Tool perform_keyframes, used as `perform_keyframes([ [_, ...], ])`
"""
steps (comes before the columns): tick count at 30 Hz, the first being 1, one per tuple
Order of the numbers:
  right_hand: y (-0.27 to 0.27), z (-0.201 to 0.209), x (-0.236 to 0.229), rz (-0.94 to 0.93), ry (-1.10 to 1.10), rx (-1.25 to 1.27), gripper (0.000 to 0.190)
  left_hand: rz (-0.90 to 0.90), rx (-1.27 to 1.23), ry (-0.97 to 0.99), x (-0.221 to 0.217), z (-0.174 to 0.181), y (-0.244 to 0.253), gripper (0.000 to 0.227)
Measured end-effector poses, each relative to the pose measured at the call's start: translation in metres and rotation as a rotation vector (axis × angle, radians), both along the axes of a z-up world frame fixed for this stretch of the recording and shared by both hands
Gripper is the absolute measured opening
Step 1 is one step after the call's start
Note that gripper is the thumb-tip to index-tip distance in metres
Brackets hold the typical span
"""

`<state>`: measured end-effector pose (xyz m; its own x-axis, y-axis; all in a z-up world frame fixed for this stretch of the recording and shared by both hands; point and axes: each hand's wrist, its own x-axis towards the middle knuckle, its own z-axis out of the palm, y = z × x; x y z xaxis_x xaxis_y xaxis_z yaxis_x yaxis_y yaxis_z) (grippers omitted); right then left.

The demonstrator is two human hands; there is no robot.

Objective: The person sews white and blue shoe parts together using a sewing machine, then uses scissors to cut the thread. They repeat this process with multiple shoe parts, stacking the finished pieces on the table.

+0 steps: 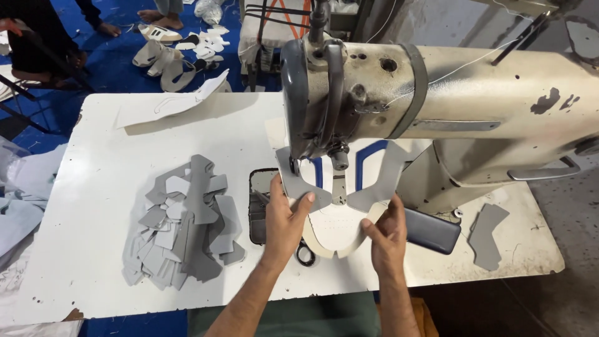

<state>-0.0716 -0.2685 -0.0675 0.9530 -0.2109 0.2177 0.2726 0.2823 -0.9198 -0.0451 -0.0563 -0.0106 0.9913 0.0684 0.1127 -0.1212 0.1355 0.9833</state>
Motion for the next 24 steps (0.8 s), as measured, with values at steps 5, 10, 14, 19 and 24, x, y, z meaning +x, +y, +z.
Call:
perform_keyframes([
  [5,0.011,0.059,0.004,-0.261,-0.062,-0.505,0.043,-0.025,-0.136,-0.08,0.0,-0.009,-0.001,0.057],
  [10,0.027,0.075,0.031,0.053,0.131,-0.76,0.025,0.006,-0.065,-0.078,-0.001,-0.007,0.0,0.058],
  [14,0.027,0.068,0.05,0.349,0.402,-0.33,0.023,0.011,-0.061,-0.061,0.001,-0.008,0.002,0.058],
  [19,0.024,0.056,0.06,0.442,0.4,-0.255,0.017,0.003,-0.062,-0.063,0.001,-0.008,0.002,0.058],
  [24,0.027,0.057,0.06,0.44,0.412,-0.294,0.015,0.039,0.015,-0.061,0.001,-0.005,0.005,0.058],
])
